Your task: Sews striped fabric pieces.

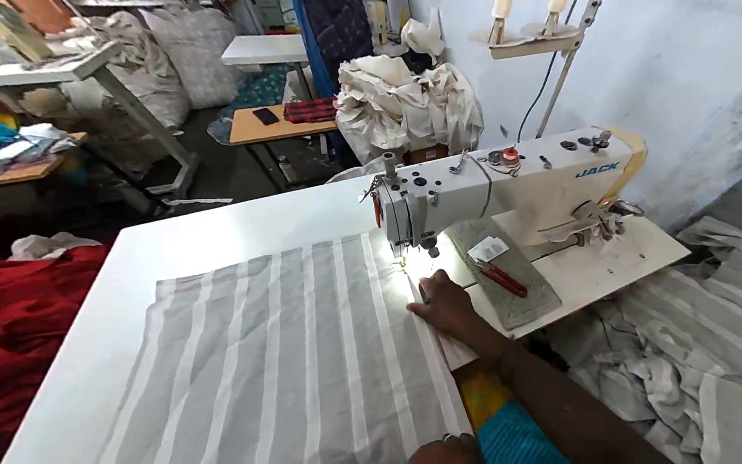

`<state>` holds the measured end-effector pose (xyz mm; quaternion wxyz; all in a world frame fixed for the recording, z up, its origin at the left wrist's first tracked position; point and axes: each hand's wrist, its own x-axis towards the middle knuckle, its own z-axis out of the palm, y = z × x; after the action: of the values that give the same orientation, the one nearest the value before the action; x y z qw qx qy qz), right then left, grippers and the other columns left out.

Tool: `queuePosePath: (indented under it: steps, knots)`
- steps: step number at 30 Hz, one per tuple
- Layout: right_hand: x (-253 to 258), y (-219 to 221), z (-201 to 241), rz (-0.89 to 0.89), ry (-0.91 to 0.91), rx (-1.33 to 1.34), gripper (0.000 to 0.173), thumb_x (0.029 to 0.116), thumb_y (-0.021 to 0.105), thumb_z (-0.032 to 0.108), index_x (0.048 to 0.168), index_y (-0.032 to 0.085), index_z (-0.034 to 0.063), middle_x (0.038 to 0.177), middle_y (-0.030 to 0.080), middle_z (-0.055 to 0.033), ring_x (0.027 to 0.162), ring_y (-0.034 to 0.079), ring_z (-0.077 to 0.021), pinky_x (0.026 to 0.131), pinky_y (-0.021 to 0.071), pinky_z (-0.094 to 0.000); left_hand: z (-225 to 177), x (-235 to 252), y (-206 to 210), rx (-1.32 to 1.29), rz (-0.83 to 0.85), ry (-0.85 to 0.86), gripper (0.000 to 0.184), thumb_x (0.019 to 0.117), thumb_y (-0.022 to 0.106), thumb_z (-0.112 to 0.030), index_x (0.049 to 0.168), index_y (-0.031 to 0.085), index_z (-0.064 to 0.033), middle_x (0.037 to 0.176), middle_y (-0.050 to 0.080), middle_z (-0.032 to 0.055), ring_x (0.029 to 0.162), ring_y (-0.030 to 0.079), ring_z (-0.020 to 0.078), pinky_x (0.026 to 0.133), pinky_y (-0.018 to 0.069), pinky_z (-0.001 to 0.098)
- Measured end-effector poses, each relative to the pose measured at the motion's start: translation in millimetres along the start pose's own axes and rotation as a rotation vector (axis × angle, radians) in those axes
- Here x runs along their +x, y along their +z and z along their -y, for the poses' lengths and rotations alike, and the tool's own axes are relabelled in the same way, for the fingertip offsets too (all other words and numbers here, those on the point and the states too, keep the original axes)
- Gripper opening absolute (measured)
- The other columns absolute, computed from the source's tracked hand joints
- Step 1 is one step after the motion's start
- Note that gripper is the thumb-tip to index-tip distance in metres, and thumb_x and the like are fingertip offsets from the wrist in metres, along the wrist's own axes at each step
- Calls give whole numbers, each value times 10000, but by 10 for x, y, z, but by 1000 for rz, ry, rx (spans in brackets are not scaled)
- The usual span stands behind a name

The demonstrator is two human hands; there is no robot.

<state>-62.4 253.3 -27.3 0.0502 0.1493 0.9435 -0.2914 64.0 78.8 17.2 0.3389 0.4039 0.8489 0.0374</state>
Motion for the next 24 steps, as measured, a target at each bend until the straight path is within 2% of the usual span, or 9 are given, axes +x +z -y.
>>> queuePosePath:
  steps: [2, 5, 7, 10, 12, 14, 17, 22, 24]
  knots:
    - [202, 2, 80, 22, 4, -73, 320, 973, 635, 270, 1153, 699, 13, 1166, 631, -221, 1032, 665, -372, 836, 547, -538, -46, 37, -102, 12, 70, 2, 309, 1057, 416, -105, 1158, 668, 42, 1037, 715, 262, 973, 713, 456, 771, 566, 600]
    - [49, 45, 193, -52, -21, -101, 253, 1016, 566, 141, 1174, 702, -2, 1149, 645, -226, 973, 691, -367, 801, 575, -511, 9, 116, -132, -13, 111, -50, 317, 1068, 413, -126, 1194, 655, 35, 1045, 717, 267, 991, 708, 467, 791, 557, 607]
    - [-65, 153, 136, -118, -40, -89, 269, 1018, 560, 131, 1212, 701, 11, 1130, 647, -211, 921, 696, -344, 771, 585, -481, 91, 193, -60, -65, 56, -103, 317, 1061, 430, -148, 1215, 652, 18, 1045, 716, 263, 975, 712, 464, 782, 561, 607]
    - [-211, 255, 68, -140, -22, -64, 306, 1014, 551, 116, 1270, 695, 31, 1111, 649, -185, 913, 694, -310, 779, 589, -435, 203, 241, 172, -101, -165, -105, 354, 1049, 488, -258, 1148, 688, 17, 999, 726, 241, 878, 737, 427, 702, 584, 571]
    - [-286, 287, 55, -148, -19, -49, 316, 1010, 559, 118, 1284, 695, 39, 1092, 653, -175, 918, 692, -295, 786, 588, -418, 215, 225, 198, -91, -161, -113, 478, 1024, 542, -393, 1182, 671, 40, 1035, 721, 249, 897, 735, 421, 714, 586, 559]
    - [-304, 309, 36, -175, -43, -41, 305, 1000, 571, 110, 1261, 708, 34, 1062, 658, -172, 910, 692, -294, 776, 588, -413, 200, 215, 174, -68, -100, -130, 540, 1006, 558, -441, 1203, 650, 53, 1056, 715, 260, 910, 731, 430, 725, 582, 565]
    - [-294, 296, 25, -165, -64, -39, 308, 999, 574, 102, 1267, 707, 29, 1073, 663, -178, 922, 693, -299, 786, 588, -419, 205, 233, 170, -52, -57, -112, 481, 1013, 549, -402, 1151, 666, 43, 1024, 720, 254, 894, 731, 432, 718, 577, 576]
    - [-286, 309, 6, -183, -67, -18, 309, 995, 578, 110, 1265, 711, 39, 1050, 666, -167, 909, 691, -293, 777, 589, -422, 279, 283, 310, -58, -239, -65, 351, 965, 586, -324, 992, 715, 1, 883, 724, 202, 778, 736, 387, 625, 576, 549]
    - [-273, 323, -11, -185, -76, -24, 307, 997, 573, 117, 1259, 717, 47, 1038, 666, -156, 902, 691, -277, 766, 590, -407, 315, 307, 307, -47, -255, -69, 339, 954, 589, -314, 993, 711, 0, 868, 719, 194, 758, 732, 376, 612, 576, 532]
